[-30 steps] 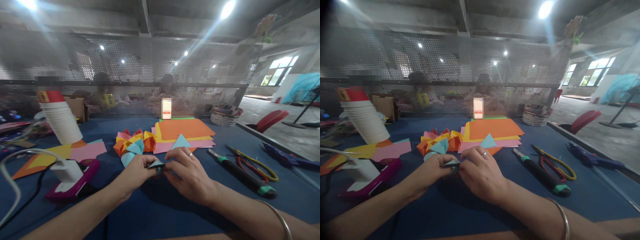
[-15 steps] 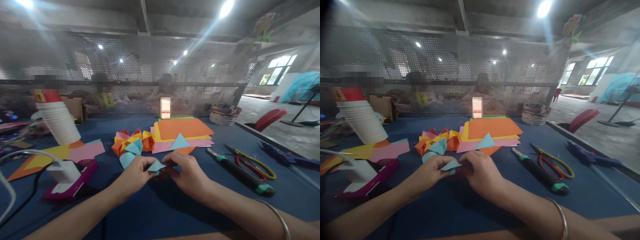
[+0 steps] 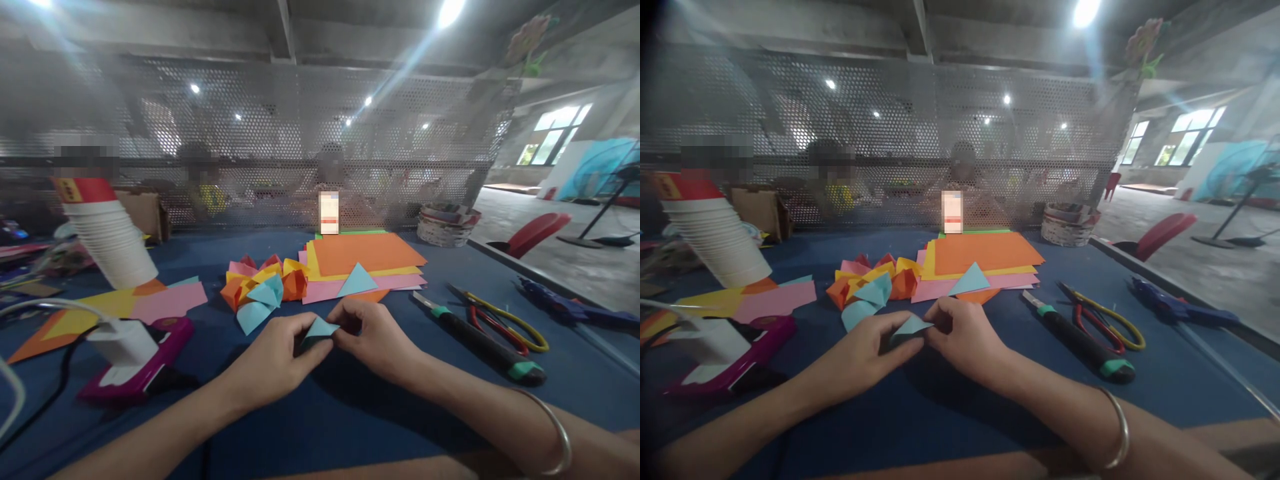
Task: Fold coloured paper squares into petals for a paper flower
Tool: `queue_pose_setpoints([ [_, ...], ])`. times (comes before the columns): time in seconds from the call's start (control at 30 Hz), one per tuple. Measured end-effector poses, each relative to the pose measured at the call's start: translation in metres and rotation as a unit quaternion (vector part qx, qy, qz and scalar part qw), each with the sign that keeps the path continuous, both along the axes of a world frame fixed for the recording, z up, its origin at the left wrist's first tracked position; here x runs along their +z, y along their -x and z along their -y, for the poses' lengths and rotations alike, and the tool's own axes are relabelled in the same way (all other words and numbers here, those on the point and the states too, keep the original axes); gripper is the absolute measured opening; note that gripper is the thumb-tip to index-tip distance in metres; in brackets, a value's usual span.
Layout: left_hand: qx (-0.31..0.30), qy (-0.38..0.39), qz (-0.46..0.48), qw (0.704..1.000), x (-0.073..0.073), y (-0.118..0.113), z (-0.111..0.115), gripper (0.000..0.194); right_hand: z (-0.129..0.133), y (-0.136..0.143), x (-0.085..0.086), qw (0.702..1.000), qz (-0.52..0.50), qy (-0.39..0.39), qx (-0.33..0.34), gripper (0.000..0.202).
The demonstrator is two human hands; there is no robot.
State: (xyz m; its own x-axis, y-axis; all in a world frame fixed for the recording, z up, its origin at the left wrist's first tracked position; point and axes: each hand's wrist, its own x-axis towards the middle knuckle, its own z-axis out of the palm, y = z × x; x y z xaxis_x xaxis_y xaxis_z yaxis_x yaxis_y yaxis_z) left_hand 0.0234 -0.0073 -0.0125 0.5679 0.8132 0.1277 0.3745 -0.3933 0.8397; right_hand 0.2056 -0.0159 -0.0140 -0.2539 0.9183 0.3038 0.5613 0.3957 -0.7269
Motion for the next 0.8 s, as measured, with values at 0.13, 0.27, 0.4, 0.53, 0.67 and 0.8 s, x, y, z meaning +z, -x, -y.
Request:
queue_pose_setpoints([
  [0.13,0.006,0.006,-0.011,1.000,-0.011,0.002,-0.009,0.024,0.000,0.001,-0.001,1.000,-0.016,0.024,0.009,0.005],
  [0.27,0.011,0.030,-0.007,0.999,-0.015,0.002,-0.011,0.021,0.000,0.001,-0.002,0.999,-0.031,0.039,0.018,0.003],
  [0.4,0.017,0.034,0.001,0.999,-0.013,-0.001,-0.008,0.019,-0.001,0.000,-0.004,0.998,-0.041,0.050,0.019,0.010],
  [0.53,0.036,0.031,0.008,0.999,-0.011,-0.005,-0.007,0.025,-0.001,0.001,-0.005,0.997,-0.051,0.058,0.028,0.013],
  [0.67,0.063,0.015,0.008,0.998,-0.008,-0.006,-0.004,0.028,0.001,0.003,-0.006,0.995,-0.061,0.064,0.035,0.012],
  [0.8,0.073,-0.001,-0.002,0.997,-0.007,-0.005,-0.002,0.031,0.001,0.004,-0.007,0.995,-0.070,0.065,0.041,0.010],
])
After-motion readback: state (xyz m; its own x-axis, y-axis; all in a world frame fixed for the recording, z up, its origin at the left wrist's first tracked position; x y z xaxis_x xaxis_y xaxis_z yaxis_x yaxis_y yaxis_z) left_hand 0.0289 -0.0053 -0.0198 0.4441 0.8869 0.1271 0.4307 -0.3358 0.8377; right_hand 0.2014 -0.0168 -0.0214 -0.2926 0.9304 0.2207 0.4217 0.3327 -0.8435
